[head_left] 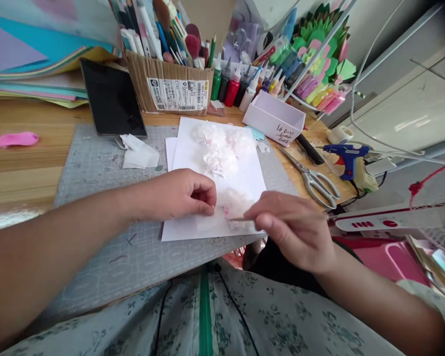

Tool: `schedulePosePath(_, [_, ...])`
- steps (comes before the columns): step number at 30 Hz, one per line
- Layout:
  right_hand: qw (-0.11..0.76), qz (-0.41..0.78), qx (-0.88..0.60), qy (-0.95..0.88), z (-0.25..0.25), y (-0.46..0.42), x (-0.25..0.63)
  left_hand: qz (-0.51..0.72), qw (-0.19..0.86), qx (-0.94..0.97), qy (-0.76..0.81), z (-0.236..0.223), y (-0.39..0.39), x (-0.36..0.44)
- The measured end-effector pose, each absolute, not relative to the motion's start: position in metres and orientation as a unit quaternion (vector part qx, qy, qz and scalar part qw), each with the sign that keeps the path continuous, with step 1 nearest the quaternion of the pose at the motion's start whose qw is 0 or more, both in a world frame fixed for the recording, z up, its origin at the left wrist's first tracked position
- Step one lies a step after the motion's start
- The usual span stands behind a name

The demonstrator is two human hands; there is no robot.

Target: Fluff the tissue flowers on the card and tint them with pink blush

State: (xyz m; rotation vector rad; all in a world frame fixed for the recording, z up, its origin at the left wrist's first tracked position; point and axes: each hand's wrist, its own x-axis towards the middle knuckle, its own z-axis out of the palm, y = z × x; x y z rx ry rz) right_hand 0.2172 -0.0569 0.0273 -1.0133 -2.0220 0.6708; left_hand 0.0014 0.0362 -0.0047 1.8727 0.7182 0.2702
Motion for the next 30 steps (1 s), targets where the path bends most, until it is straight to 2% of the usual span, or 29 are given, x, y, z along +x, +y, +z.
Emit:
schedulePosePath(3, [0.325,0.222,-0.36,-0.846,0.023,-0.064,0.22,0.084,0.496,0.813,0.295,-0.004,0.034,0.003])
schedulePosePath(9, [0.284,0.152,-0.375,-0.869,0.019,-0.066,0.233,0.092,0.461,0.841,0.269,-0.007,0.028,0.011])
schedulePosePath(17, [0.28,0.141,-0.391,-0.865,0.019,-0.07,0.246,0.124,0.428,0.862,0.242,-0.013,0.022,0.023])
schedulePosePath(26, [0.285,0.174,-0.386,-0.86,0.02,-0.071,0.252,0.122,0.312,0.899,0.282,-0.018,0.015,0.036])
schedulePosePath(30, [0.284,0.185,-0.378,-0.862,0.031,-0.077,0.246,0.123,0.317,0.892,0.298,-0.018,0.015,0.04])
